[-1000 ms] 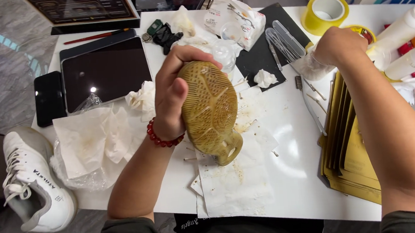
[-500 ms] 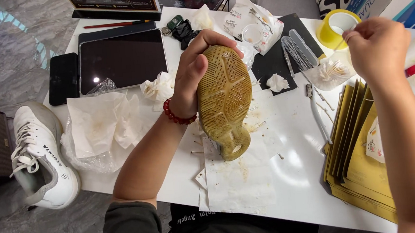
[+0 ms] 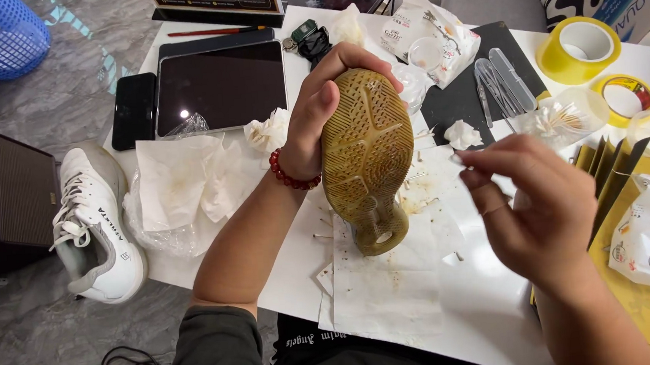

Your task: Using a cotton swab to apply adhesive or cleaner to the detached sole of an athletic shoe.

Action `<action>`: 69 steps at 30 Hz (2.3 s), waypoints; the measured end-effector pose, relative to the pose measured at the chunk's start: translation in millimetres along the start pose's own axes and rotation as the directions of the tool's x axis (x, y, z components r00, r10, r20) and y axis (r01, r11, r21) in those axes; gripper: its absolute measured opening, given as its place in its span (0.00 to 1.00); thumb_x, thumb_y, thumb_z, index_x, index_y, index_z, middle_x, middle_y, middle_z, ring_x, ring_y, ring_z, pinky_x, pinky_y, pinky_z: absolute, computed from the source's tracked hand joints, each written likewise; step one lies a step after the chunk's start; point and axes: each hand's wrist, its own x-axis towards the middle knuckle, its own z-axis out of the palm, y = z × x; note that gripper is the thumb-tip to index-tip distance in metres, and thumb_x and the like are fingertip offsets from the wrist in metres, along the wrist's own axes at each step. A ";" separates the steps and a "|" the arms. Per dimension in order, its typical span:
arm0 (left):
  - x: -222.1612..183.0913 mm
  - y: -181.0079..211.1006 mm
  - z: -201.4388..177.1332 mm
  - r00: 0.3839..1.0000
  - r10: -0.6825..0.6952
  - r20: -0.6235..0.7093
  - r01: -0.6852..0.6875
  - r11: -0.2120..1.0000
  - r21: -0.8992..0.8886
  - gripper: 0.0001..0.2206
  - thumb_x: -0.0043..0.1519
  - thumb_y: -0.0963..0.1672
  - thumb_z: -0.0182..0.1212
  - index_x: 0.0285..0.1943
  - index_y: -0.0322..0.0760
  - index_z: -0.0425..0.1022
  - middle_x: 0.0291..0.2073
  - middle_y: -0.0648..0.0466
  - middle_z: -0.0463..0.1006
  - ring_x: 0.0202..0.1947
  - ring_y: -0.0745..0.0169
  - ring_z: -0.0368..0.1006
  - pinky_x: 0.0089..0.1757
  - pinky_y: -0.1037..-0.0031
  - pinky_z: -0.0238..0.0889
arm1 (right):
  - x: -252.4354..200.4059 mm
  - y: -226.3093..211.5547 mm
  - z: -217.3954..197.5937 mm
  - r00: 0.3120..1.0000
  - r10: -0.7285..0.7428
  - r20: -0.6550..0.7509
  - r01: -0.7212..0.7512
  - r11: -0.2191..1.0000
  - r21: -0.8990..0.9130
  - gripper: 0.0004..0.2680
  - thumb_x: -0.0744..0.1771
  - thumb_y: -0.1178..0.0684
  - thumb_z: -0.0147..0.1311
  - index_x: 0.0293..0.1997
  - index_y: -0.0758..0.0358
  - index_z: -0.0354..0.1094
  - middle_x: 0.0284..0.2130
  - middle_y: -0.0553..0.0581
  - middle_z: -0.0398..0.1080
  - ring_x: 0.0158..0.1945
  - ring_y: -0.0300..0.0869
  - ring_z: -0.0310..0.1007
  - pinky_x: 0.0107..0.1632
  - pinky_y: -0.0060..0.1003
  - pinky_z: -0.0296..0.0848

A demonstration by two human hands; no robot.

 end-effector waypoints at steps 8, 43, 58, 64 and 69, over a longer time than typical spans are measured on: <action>-1.6 -3.3 0.7 0.999 -0.028 -0.028 0.029 0.999 0.022 0.30 0.72 0.60 0.54 0.61 0.28 0.67 0.49 0.43 0.78 0.49 0.62 0.78 0.52 0.72 0.75 | -3.0 -4.1 10.4 0.986 -0.019 0.166 0.025 0.999 -0.036 0.06 0.64 0.68 0.63 0.42 0.71 0.72 0.33 0.59 0.74 0.35 0.40 0.76 0.39 0.30 0.71; -10.6 7.0 27.8 0.988 0.016 -0.154 0.012 0.984 0.180 0.24 0.77 0.55 0.50 0.64 0.29 0.66 0.52 0.44 0.78 0.47 0.69 0.73 0.51 0.77 0.69 | -1.4 4.5 41.9 0.926 -0.348 0.147 0.356 0.934 -0.037 0.08 0.61 0.69 0.65 0.40 0.73 0.72 0.22 0.57 0.67 0.27 0.46 0.68 0.30 0.38 0.65; -13.9 8.5 26.0 0.987 0.045 -0.152 -0.008 0.972 0.236 0.24 0.78 0.55 0.49 0.65 0.30 0.66 0.51 0.44 0.77 0.47 0.69 0.73 0.50 0.79 0.68 | -3.9 -1.8 43.3 0.932 -0.318 0.173 0.323 0.946 -0.001 0.08 0.60 0.69 0.64 0.38 0.73 0.71 0.22 0.58 0.66 0.26 0.47 0.67 0.29 0.40 0.63; -14.8 5.5 26.7 0.980 0.053 -0.190 -0.006 0.971 0.238 0.24 0.78 0.55 0.48 0.65 0.29 0.66 0.49 0.44 0.76 0.45 0.67 0.73 0.50 0.78 0.68 | -3.4 2.3 43.2 0.945 -0.292 0.146 0.297 0.955 -0.017 0.07 0.61 0.71 0.62 0.38 0.74 0.70 0.23 0.58 0.66 0.26 0.47 0.66 0.29 0.40 0.62; -13.0 3.6 25.4 0.977 0.077 -0.200 -0.025 0.968 0.252 0.24 0.78 0.55 0.47 0.64 0.29 0.67 0.52 0.44 0.76 0.48 0.66 0.73 0.51 0.77 0.68 | -3.0 -0.1 47.7 0.915 -0.368 0.164 0.369 0.929 0.025 0.07 0.60 0.70 0.63 0.34 0.75 0.69 0.19 0.58 0.64 0.22 0.47 0.65 0.25 0.41 0.61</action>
